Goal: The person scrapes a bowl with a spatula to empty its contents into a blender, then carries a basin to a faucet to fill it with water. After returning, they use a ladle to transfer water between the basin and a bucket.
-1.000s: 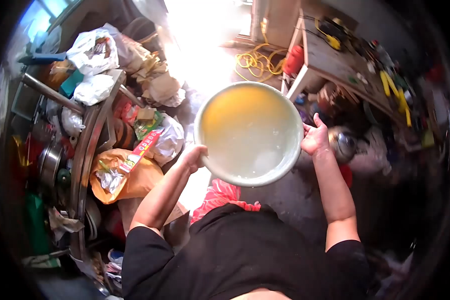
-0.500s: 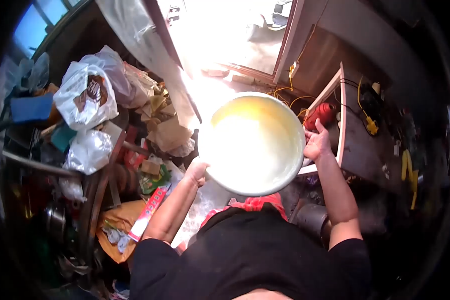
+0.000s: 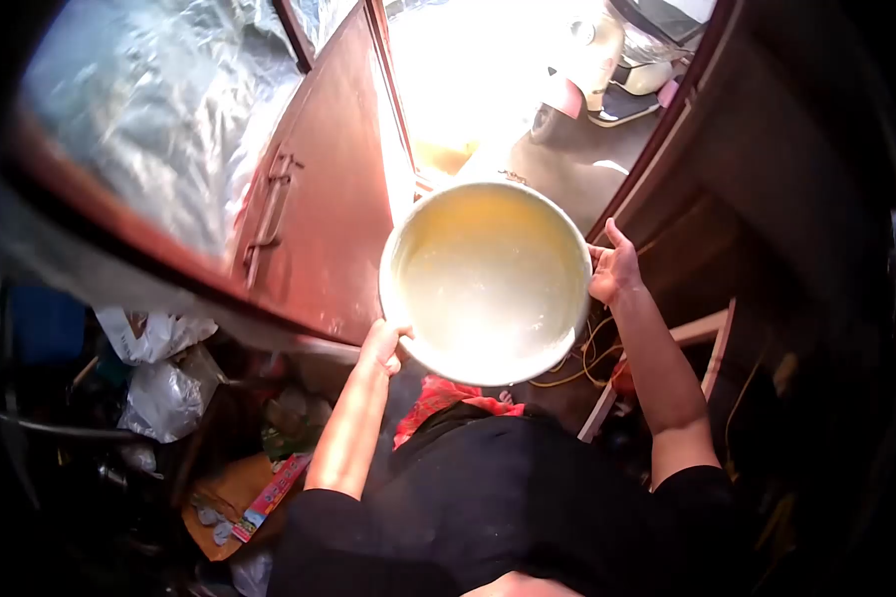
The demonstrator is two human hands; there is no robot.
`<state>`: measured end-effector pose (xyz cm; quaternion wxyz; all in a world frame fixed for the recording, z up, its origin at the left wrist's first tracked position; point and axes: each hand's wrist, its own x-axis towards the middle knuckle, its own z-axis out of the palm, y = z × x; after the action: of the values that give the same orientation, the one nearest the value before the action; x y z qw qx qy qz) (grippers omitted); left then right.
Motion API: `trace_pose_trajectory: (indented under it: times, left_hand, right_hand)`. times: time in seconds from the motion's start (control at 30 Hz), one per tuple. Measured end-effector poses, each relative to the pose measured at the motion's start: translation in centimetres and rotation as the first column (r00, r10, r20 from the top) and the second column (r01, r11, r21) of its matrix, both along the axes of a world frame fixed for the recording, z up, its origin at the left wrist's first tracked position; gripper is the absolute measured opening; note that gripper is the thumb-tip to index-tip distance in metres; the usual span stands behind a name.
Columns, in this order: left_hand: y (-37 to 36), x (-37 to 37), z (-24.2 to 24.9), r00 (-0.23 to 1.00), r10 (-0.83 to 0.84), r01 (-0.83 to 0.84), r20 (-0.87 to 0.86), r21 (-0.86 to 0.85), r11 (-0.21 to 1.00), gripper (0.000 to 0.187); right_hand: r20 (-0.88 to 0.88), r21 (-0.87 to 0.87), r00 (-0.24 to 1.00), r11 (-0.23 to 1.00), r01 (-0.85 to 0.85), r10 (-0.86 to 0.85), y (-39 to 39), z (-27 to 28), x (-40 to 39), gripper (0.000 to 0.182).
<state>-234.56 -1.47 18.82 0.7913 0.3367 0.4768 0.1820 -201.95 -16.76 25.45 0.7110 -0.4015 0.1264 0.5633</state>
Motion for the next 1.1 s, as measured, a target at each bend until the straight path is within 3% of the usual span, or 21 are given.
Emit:
trace_pose_trajectory:
  times: [0.07, 0.17, 0.37, 0.73, 0.8, 0.83, 0.9, 0.93, 0.97, 1.0, 1.03, 1.1]
  left_hand:
    - [4.0, 3.9, -1.4, 0.993, 0.027, -0.016, -0.117, 0.098, 0.995, 0.035]
    - [8.5, 10.9, 0.6, 0.990, 0.074, -0.053, -0.118, 0.169, 0.984, 0.033]
    - [21.3, 22.2, -3.2, 0.989, -0.062, 0.076, -0.134, 0.103, 0.992, 0.047]
    - [35.2, 44.4, -0.6, 0.961, -0.253, 0.260, -0.111, 0.052, 0.964, 0.047]
    - [35.8, 48.6, 1.2, 0.941, -0.299, 0.313, -0.160, 0.074, 0.947, 0.045]
    - [37.8, 50.4, -2.4, 0.925, -0.373, 0.378, -0.077, 0.075, 0.923, 0.042]
    - [37.1, 55.3, 0.4, 0.923, -0.370, 0.378, -0.103, 0.062, 0.924, 0.042]
    - [37.1, 57.5, -1.1, 0.933, -0.354, 0.359, -0.071, 0.079, 0.930, 0.042]
    - [37.5, 59.9, -2.7, 0.942, -0.333, 0.335, -0.039, 0.096, 0.937, 0.043]
    - [37.6, 62.1, -1.9, 0.894, -0.433, 0.444, -0.117, 0.105, 0.890, 0.047]
    - [38.1, 64.4, -3.1, 0.885, -0.445, 0.458, -0.134, 0.094, 0.884, 0.048]
    - [37.4, 69.1, -4.5, 0.946, -0.319, 0.322, -0.057, 0.065, 0.944, 0.045]
  right_hand:
    - [-0.014, 0.043, 0.999, 0.998, -0.037, 0.037, 4.1, -0.1, 4.0, 0.075]
    - [0.002, 0.008, 1.000, 1.000, 0.009, -0.009, 10.1, -2.4, 10.9, 0.074]
    - [0.034, -0.055, 0.985, 0.984, 0.168, -0.166, 19.9, -4.5, 20.4, 0.068]
    - [-0.005, -0.140, 0.929, 0.920, 0.366, -0.370, 28.9, -6.3, 39.7, 0.069]
    - [0.037, -0.229, 0.882, 0.856, 0.464, -0.469, 29.8, -7.2, 43.2, 0.066]
    - [0.037, -0.231, 0.870, 0.843, 0.486, -0.491, 30.0, -9.0, 45.7, 0.066]
    - [0.158, -0.369, 0.739, 0.655, 0.660, -0.655, 30.7, -12.3, 50.8, 0.062]
    - [0.157, -0.361, 0.724, 0.643, 0.675, -0.672, 30.7, -12.7, 52.8, 0.062]
    - [0.205, -0.414, 0.609, 0.496, 0.763, -0.766, 31.4, -13.4, 55.1, 0.060]
    - [0.257, -0.461, 0.487, 0.337, 0.821, -0.835, 32.0, -13.9, 57.0, 0.057]
    - [0.230, -0.473, 0.487, 0.341, 0.812, -0.843, 32.3, -15.2, 58.3, 0.057]
    - [0.230, -0.339, 0.461, 0.373, 0.864, -0.857, 31.7, -16.5, 62.7, 0.054]
